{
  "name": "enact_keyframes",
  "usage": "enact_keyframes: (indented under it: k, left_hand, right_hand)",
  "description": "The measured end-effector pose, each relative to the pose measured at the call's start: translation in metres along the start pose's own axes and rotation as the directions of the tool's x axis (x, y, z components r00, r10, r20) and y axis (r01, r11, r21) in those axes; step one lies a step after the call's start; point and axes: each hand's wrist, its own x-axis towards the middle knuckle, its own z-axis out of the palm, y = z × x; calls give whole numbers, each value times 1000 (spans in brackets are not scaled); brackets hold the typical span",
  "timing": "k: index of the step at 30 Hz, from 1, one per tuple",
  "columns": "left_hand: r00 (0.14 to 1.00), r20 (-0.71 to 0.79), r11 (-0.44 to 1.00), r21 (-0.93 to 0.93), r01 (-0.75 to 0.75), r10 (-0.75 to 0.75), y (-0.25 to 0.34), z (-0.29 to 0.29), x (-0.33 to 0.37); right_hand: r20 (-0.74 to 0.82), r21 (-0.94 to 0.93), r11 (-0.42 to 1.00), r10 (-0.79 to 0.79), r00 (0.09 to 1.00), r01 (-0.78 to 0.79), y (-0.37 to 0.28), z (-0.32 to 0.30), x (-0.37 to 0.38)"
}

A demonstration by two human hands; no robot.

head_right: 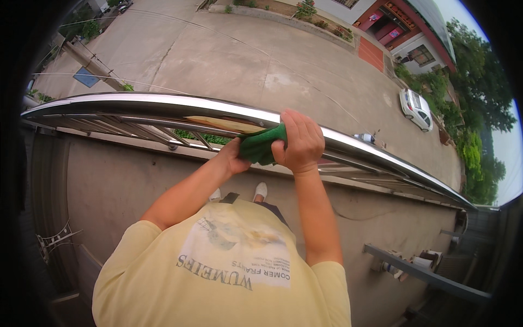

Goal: The person wipes a metal railing with a green cloth, cleaning the length of the top rail and the vertical supports along a balcony.

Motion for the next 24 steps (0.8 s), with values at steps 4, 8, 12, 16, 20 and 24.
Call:
enact_keyframes:
  k: [4,8,12,16,20,24]
  left_hand:
    - [993,99,986,159,52,-69,-28,-27,3]
    - [983,-162,919,366,143,-89,-43,-45,-10]
    - [973,-188,939,337,-68,138,-34,-47,4]
    - [960,-194,955,258,-146,199,-25,-53,29]
    - [946,-178,943,243,-226,272,-21,-61,51]
    - [880,-290,877,418,-237,376,-22,-49,64]
  right_hand:
    - [3,14,1000,-5,1000,5,-3,0,3]
    - [30,22,1000,-13,999,13,-2,-1,4]
    - [43,85,996,-35,998,32,-1,-6,0]
    - [89,176,984,-30,996,13,-31,-22,-26]
    - [264,460,844,165,950,-275,-67,-30,-78]
    - [438,406,743,351,827,-531,-81,-36,-110]
